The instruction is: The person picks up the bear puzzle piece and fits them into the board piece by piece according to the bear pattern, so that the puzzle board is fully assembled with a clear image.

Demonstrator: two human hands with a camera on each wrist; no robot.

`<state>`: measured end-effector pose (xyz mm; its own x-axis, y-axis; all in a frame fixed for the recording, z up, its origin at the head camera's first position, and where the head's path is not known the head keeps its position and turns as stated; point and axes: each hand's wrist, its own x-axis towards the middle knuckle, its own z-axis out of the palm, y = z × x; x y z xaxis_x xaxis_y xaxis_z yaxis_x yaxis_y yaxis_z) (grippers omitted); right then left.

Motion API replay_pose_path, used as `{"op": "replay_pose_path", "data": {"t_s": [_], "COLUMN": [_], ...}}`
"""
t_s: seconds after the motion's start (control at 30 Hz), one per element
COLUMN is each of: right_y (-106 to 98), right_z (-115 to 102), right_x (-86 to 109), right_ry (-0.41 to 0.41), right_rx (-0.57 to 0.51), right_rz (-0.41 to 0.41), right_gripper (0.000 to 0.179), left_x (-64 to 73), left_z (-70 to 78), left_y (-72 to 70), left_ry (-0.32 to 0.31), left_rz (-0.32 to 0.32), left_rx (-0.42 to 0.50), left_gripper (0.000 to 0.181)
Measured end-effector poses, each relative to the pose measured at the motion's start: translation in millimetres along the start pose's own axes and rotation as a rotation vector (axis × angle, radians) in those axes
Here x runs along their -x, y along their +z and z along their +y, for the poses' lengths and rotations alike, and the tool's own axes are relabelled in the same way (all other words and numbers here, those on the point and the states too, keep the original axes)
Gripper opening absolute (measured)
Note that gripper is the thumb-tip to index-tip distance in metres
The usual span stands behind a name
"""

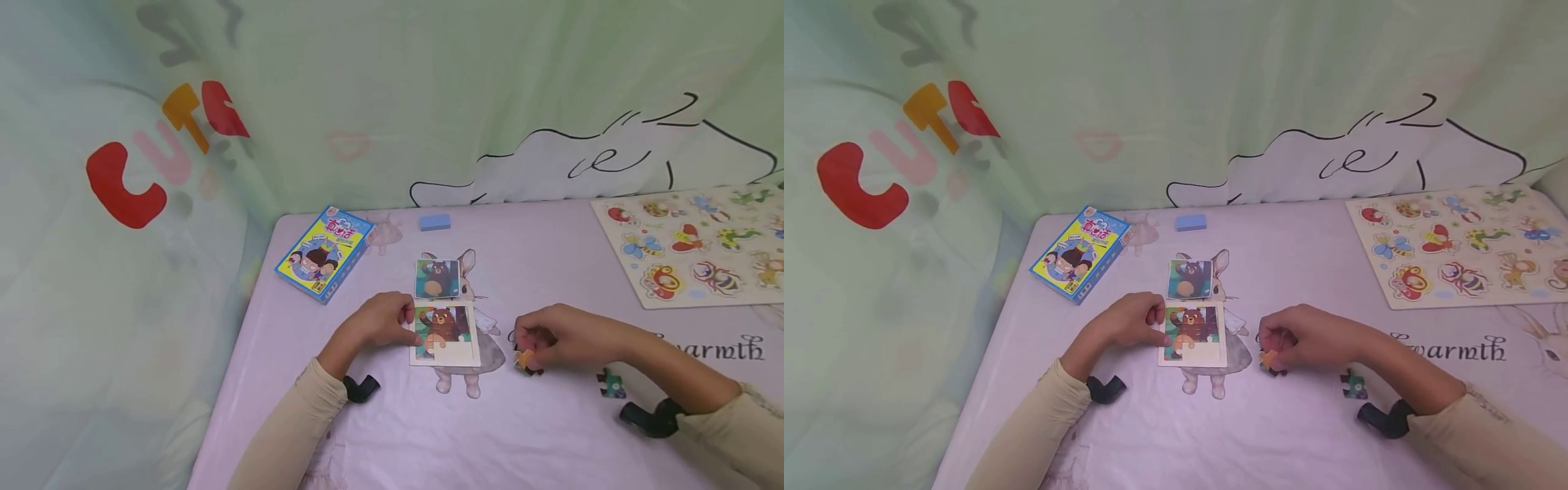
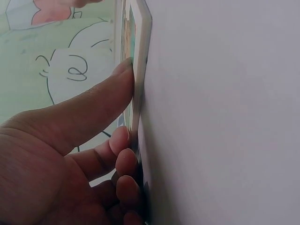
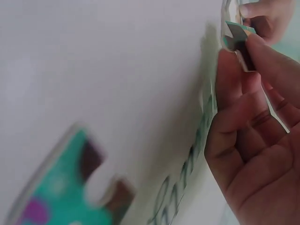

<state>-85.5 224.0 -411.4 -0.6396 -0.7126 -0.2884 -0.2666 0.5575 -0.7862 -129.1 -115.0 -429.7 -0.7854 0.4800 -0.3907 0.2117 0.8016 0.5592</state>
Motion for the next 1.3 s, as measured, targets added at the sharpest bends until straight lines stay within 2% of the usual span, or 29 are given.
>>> {"op": "replay_pose_path", "data": {"t_s": [0.23, 0.43, 0.77, 0.97, 1.2, 1.3], "right_y": [1.3, 4.2, 10.6, 14.6, 22.6, 25.9], "right_z": [-10.9, -18.2, -28.0, -32.8, -36.3, -37.8], "right_x": [-20.6, -37.4, -60.1, -70.4, -80.2, -83.2], "right_ry": [0.027, 0.045, -0.046, -0.085, -0.066, -0.056], "right_rx": [-0.093, -0.099, -0.076, -0.075, -0.15, -0.145], "right_rz": [-0.03, -0.028, 0.006, 0.015, 0.041, 0.064], "right_gripper": [0.014, 0.016, 0.013, 0.022, 0.021, 0.019], "left_x": [-0.9, -1.5, -2.2, -3.1, -3.1, -3.0], "left_z": [-1.2, 0.5, 2.1, 0.7, -0.5, -1.2], "left_y": [0.9, 1.5, 1.8, 1.1, 0.6, 0.0], "left_ry": [-0.007, -0.012, -0.027, -0.029, -0.034, -0.023], "left_rz": [-0.003, -0.006, 0.001, -0.001, -0.004, -0.003], "left_rx": [-0.003, -0.012, -0.014, -0.013, 0.002, 0.008], "left_gripper": [0.035, 0.035, 0.036, 0.036, 0.035, 0.035]}}
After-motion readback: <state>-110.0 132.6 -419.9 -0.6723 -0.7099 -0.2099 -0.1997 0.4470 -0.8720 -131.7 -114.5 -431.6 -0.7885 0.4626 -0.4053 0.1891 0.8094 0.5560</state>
